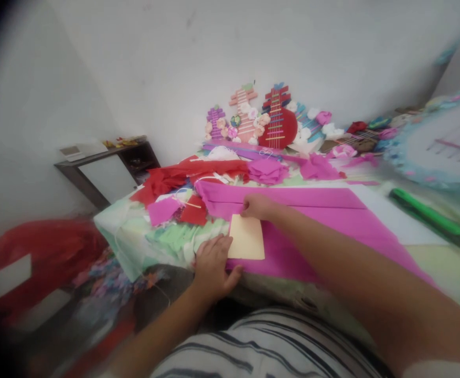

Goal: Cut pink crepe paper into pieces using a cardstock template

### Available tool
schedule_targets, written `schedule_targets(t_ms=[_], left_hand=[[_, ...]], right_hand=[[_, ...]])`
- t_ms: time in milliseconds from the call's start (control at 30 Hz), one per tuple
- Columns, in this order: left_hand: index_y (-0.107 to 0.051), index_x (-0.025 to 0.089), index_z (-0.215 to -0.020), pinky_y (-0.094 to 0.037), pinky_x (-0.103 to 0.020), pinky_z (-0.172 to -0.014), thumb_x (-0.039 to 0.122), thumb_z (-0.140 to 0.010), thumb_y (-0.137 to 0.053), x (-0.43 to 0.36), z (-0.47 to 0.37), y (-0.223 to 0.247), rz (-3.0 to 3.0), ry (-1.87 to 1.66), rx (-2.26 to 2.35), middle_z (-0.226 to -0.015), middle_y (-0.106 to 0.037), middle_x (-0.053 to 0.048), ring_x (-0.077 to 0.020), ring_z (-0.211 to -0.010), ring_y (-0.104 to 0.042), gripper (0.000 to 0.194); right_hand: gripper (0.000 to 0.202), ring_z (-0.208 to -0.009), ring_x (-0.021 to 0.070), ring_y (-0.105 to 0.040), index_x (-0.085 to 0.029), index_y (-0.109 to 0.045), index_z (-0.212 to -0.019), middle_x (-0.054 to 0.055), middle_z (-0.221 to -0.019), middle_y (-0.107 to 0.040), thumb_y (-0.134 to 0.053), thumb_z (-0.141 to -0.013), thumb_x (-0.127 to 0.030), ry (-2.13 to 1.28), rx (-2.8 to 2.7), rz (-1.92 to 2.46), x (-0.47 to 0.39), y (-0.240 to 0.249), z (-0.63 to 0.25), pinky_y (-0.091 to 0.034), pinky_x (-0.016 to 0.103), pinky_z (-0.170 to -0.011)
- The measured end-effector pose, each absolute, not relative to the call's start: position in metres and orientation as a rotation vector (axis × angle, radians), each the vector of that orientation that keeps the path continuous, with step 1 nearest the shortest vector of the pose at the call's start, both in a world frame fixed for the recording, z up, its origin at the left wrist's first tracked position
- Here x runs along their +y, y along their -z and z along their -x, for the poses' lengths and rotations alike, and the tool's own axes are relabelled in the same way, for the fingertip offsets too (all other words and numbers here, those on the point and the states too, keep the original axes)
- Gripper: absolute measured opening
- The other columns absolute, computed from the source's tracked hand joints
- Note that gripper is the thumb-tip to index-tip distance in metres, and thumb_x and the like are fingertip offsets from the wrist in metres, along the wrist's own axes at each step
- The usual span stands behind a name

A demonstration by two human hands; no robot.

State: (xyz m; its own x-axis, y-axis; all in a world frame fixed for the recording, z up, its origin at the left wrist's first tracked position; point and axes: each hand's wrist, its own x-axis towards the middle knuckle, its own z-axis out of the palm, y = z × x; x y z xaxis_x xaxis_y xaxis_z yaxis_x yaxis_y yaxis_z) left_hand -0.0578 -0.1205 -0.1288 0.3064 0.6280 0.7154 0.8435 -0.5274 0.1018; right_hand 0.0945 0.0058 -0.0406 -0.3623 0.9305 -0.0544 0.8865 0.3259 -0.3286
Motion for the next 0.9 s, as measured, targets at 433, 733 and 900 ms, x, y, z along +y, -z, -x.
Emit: schedule_targets(t_ms=[433,733,900], left_hand=[[-0.046,0.013,-0.109,-0.031,-0.043,-0.087,0.042,-0.073,-0.044,-0.1205,0.0569,0.1280,2.280,1.049,-1.368,-0.103,-0.059,-0.013,-0.0272,-0.103,-0.049,0.047],[-0.040,0.014,-0.113,-0.032,-0.044,-0.088,0.028,-0.066,-0.049,-0.1248,0.0582,0.1239,2.296,1.112,-1.336,-0.107,-0.057,-0.011,-0.0266,-0.104,-0.049,0.050],[-0.047,0.014,-0.105,-0.034,-0.045,-0.086,0.028,-0.067,-0.048,-0.1241,0.0566,0.1208,2.290,1.124,-1.370,-0.102,-0.060,-0.011,-0.0266,-0.101,-0.050,0.040]], right_hand=[[0.021,-0.075,0.0154,-0.054,-0.017,-0.056,-0.080,0.004,-0.086,-0.061,-0.055,-0.065,-0.031,-0.473,-2.471,1.644,0.0094,0.0456,-0.0965,-0.037,0.023,-0.058],[0.021,-0.075,0.0156,-0.054,-0.017,-0.057,-0.080,0.004,-0.085,-0.061,-0.056,-0.065,-0.031,-0.451,-2.520,1.619,0.0128,0.0454,-0.0966,-0.037,0.023,-0.058],[0.022,-0.076,0.0151,-0.054,-0.017,-0.056,-0.082,0.004,-0.087,-0.061,-0.054,-0.066,-0.033,-0.412,-2.511,1.617,0.0120,0.0485,-0.0987,-0.037,0.022,-0.058]])
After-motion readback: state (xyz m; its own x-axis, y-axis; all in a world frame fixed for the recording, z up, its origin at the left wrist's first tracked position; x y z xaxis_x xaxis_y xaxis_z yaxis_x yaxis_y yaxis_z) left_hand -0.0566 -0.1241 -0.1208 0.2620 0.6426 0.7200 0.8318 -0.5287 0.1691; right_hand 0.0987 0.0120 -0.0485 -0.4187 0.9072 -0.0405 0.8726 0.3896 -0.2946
